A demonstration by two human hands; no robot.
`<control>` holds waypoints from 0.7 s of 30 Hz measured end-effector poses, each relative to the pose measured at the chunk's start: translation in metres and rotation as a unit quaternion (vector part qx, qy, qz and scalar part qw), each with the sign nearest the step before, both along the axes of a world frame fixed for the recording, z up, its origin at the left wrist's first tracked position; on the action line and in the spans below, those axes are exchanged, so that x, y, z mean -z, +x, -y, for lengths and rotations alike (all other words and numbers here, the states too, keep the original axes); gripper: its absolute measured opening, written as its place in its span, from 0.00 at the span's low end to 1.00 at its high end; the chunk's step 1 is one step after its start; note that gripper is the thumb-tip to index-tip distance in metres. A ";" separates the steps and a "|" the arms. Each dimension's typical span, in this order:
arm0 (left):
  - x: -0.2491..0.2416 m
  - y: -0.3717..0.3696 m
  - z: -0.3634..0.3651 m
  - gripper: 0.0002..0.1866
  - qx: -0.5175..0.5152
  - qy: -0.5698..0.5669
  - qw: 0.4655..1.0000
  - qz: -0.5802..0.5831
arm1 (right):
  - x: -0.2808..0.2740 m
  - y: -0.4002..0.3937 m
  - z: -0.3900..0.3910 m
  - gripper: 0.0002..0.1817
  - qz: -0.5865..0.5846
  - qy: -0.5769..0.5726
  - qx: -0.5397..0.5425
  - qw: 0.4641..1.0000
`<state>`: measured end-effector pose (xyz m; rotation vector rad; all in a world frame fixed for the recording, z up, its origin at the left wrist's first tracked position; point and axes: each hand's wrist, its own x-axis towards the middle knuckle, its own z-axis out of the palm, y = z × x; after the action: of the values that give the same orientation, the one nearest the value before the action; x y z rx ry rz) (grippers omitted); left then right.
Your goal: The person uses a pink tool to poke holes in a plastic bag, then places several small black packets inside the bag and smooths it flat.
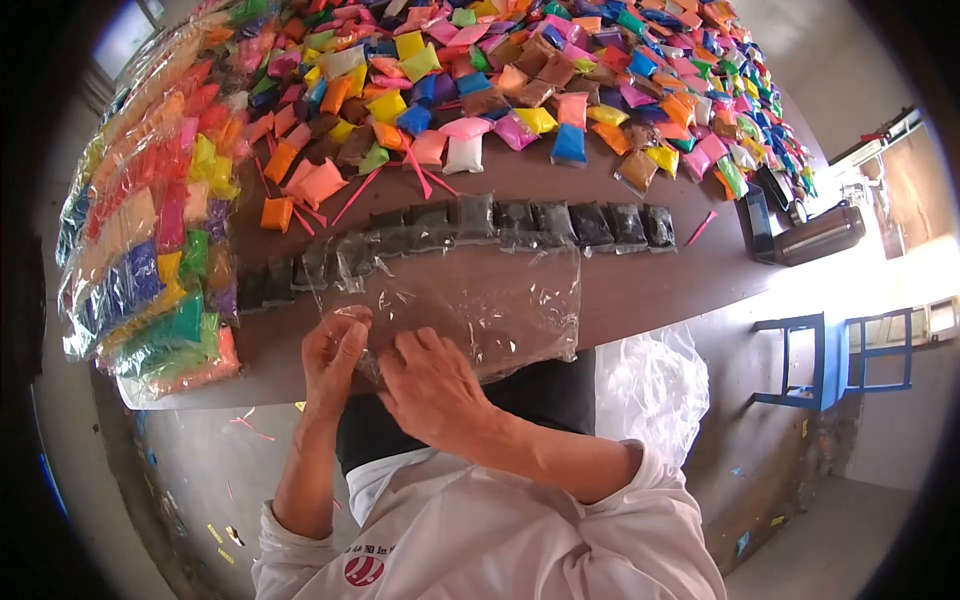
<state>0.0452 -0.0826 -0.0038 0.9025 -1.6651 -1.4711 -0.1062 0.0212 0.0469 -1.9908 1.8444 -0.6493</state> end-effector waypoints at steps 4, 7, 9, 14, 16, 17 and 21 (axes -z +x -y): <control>-0.004 -0.005 -0.004 0.11 -0.026 0.024 0.999 -0.007 | 0.028 0.016 0.013 0.20 0.070 -0.009 -0.051 0.996; -0.009 -0.001 -0.005 0.13 -0.045 0.065 0.997 -0.003 | 0.027 0.021 0.012 0.17 0.088 -0.033 -0.050 0.994; -0.013 -0.005 -0.005 0.14 -0.053 0.062 0.997 -0.015 | 0.017 0.022 0.011 0.16 0.113 -0.012 -0.032 0.993; -0.009 -0.012 -0.006 0.16 -0.065 0.052 0.996 -0.013 | 0.024 0.018 0.013 0.18 0.132 -0.024 -0.031 0.990; -0.008 -0.011 -0.006 0.17 -0.062 0.046 0.997 -0.016 | 0.024 0.016 0.013 0.19 0.081 -0.040 -0.044 0.995; -0.008 -0.009 -0.005 0.16 -0.055 0.041 0.997 -0.024 | 0.024 0.014 0.012 0.20 0.055 -0.048 -0.052 0.996; -0.013 -0.006 -0.004 0.17 -0.043 0.058 0.997 -0.029 | 0.008 0.005 0.001 0.20 -0.005 -0.053 -0.020 0.998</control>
<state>0.0388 -0.0786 0.0090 0.9720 -1.4925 -1.5341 -0.1011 0.0201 0.0386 -2.0959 1.8061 -0.7417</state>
